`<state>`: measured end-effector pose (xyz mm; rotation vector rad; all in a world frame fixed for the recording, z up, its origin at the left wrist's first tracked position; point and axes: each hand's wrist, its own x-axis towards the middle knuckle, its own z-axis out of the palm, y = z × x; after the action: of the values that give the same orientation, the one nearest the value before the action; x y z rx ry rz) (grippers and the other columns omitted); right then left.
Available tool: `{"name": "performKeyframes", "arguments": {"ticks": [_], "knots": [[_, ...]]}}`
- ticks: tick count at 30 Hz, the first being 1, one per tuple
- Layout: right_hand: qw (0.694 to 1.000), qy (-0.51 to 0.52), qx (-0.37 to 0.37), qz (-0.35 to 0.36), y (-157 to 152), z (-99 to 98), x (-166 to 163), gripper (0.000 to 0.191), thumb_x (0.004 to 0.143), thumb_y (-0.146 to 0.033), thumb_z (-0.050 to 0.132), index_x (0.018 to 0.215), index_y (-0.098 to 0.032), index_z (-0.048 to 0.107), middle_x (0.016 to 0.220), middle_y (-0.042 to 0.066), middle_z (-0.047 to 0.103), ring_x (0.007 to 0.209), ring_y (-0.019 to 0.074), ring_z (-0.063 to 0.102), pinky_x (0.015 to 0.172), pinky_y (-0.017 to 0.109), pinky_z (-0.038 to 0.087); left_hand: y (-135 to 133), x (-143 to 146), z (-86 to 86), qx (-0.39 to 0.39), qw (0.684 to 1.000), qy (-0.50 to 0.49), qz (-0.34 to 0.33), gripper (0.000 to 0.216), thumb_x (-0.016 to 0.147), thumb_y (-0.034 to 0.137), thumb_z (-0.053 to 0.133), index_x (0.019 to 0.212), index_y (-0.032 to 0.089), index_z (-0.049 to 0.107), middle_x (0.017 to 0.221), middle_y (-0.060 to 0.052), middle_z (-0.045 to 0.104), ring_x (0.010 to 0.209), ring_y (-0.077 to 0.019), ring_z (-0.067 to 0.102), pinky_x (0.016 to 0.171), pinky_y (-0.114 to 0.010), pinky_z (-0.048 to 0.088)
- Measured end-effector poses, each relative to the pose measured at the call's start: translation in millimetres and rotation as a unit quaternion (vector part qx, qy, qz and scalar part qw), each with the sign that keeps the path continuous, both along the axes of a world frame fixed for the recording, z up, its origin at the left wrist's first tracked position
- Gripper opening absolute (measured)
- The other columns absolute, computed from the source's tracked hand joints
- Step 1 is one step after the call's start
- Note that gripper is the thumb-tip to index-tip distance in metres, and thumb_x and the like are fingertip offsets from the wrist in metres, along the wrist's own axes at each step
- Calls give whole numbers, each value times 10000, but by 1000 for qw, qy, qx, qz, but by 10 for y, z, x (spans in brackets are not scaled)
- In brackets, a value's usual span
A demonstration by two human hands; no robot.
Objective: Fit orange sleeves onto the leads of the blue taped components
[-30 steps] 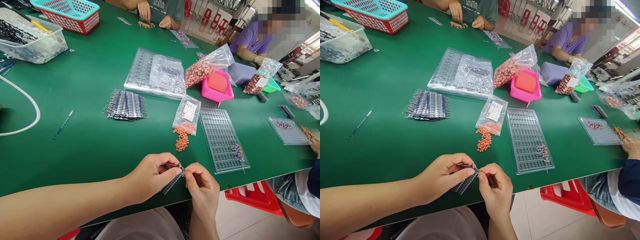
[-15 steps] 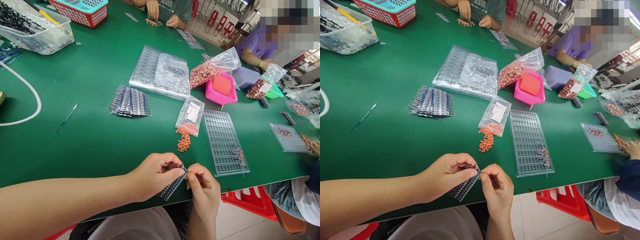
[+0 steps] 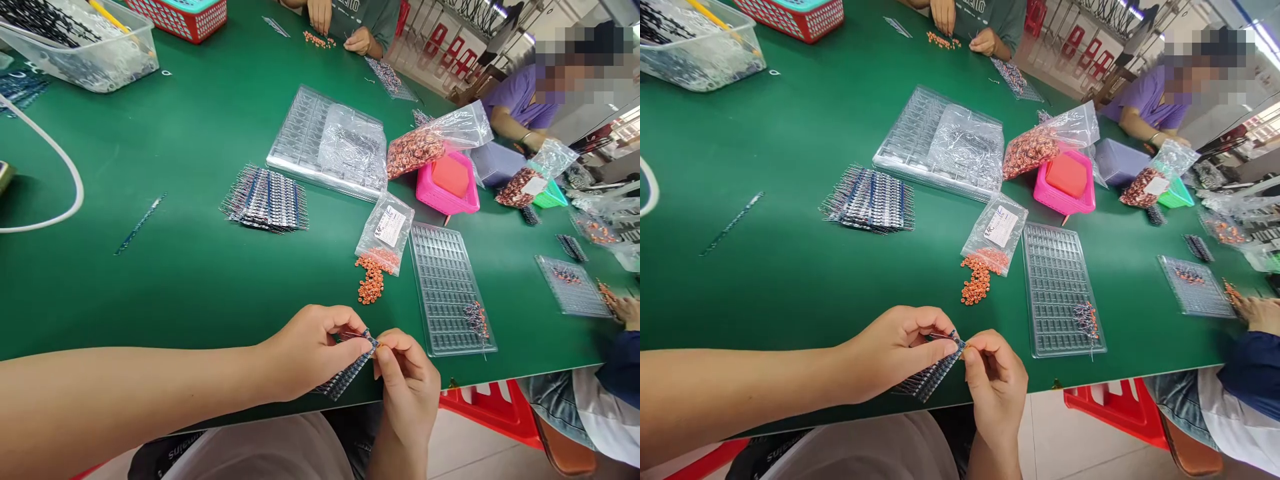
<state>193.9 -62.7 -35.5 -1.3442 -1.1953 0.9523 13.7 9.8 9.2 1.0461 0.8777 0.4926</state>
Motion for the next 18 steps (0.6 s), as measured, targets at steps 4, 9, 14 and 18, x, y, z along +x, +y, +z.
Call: {"name": "performKeyframes", "arguments": {"ticks": [4, 9, 14, 18], "knots": [[1000, 8, 7, 9, 13, 2, 13, 66, 911, -166, 663, 917, -227, 688, 774, -16, 613, 616, 88, 511, 514, 185, 394, -11, -4, -8, -4, 1000, -2, -6, 198, 847, 321, 619, 855, 128, 658, 714, 27, 581, 631, -111, 462, 586, -244, 371], [998, 44, -3, 42, 32, 10, 57, 66, 910, -173, 672, 921, -231, 701, 768, -17, 604, 616, 88, 509, 522, 191, 400, -1, -16, -7, 1, 1000, 7, -20, 223, 854, 350, 608, 850, 132, 657, 711, 27, 561, 619, -112, 443, 565, -246, 349], [993, 90, -22, 77, 45, 19, 102, 65, 899, -199, 698, 947, -237, 721, 767, -16, 610, 593, 78, 508, 500, 185, 404, 15, -39, 3, 17, 999, 11, -43, 223, 853, 359, 602, 826, 142, 644, 695, 31, 545, 604, -111, 431, 541, -238, 334], [988, 111, -40, 98, 64, 45, 128, 81, 880, -210, 727, 955, -239, 739, 776, -6, 631, 601, 83, 532, 504, 186, 425, 22, -56, 14, 31, 998, 12, -57, 226, 873, 362, 584, 826, 148, 637, 692, 35, 540, 614, -113, 435, 548, -234, 343]]}}
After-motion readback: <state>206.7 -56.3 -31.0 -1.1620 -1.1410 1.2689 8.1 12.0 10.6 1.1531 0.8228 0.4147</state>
